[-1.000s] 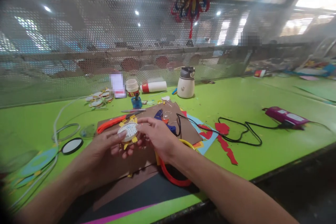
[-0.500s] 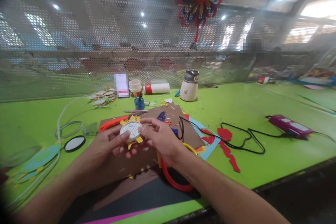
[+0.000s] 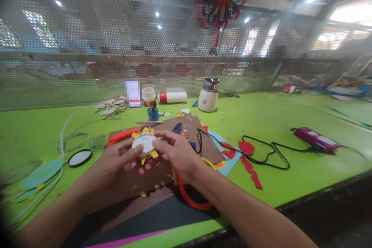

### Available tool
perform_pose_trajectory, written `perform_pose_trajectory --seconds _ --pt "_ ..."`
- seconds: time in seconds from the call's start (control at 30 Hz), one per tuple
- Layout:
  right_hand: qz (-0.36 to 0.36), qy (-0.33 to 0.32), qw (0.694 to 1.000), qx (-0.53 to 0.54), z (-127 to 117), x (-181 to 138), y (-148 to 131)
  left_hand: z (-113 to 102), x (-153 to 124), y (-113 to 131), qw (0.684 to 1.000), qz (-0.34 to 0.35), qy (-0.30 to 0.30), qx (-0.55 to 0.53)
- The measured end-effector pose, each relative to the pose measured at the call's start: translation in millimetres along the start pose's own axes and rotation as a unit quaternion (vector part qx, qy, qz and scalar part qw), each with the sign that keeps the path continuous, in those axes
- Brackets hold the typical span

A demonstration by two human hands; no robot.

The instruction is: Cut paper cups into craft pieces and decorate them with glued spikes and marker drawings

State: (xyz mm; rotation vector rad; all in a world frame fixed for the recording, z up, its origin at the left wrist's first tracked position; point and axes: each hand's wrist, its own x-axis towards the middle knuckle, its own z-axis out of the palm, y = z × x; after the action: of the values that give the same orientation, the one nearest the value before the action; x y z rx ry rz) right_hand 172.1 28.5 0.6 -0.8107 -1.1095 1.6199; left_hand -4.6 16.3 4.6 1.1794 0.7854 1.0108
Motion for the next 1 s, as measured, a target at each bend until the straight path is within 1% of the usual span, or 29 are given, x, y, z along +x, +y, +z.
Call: perform_pose_trajectory --seconds 0.1,0.17,0.27,0.33,0.43,0.57,0.63,0.73,0.83,1.0 --pt "-0.005 0.0 1.0 -0.004 -0.7 0.4 0.5 -0.4 -0.4 -0.7 1.0 -0.007 0.016 0.016" --pt "-0.009 0.002 1.0 -0.008 -1.6 1.0 1.5 -0.8 -1.3 -0.1 0.998 -0.002 0.028 0.051" --pt "-0.018 0.004 1.0 -0.019 -3.4 2.4 3.8 -0.7 -3.1 2.5 0.991 0.031 0.049 0.119" --pt "-0.027 0.0 0.999 -0.029 -4.4 3.4 4.8 -0.5 -4.0 3.6 0.987 0.051 0.063 0.139" --pt "-0.045 -0.005 0.998 -0.043 -5.0 3.7 4.1 -0.2 -4.5 2.3 0.99 0.057 0.062 0.112" --pt "-0.076 0.001 0.995 -0.064 -4.6 1.5 -0.6 2.0 -5.3 1.8 0.999 0.015 0.034 0.017" --pt "-0.086 -0.003 0.994 -0.073 -4.4 0.0 -3.7 3.2 -6.1 3.3 1.0 0.003 0.028 -0.012" --pt "-0.09 -0.017 0.993 -0.08 -4.3 -1.7 -8.2 1.4 -6.2 4.1 0.999 0.007 0.03 -0.011" --pt "-0.091 -0.027 0.992 -0.081 -4.3 -2.8 -11.2 -3.6 -5.0 1.7 1.0 0.003 0.019 -0.012" --pt "-0.072 -0.024 0.995 -0.068 -5.2 -0.7 -8.7 -6.3 -1.3 -1.3 0.999 -0.005 0.013 -0.031"
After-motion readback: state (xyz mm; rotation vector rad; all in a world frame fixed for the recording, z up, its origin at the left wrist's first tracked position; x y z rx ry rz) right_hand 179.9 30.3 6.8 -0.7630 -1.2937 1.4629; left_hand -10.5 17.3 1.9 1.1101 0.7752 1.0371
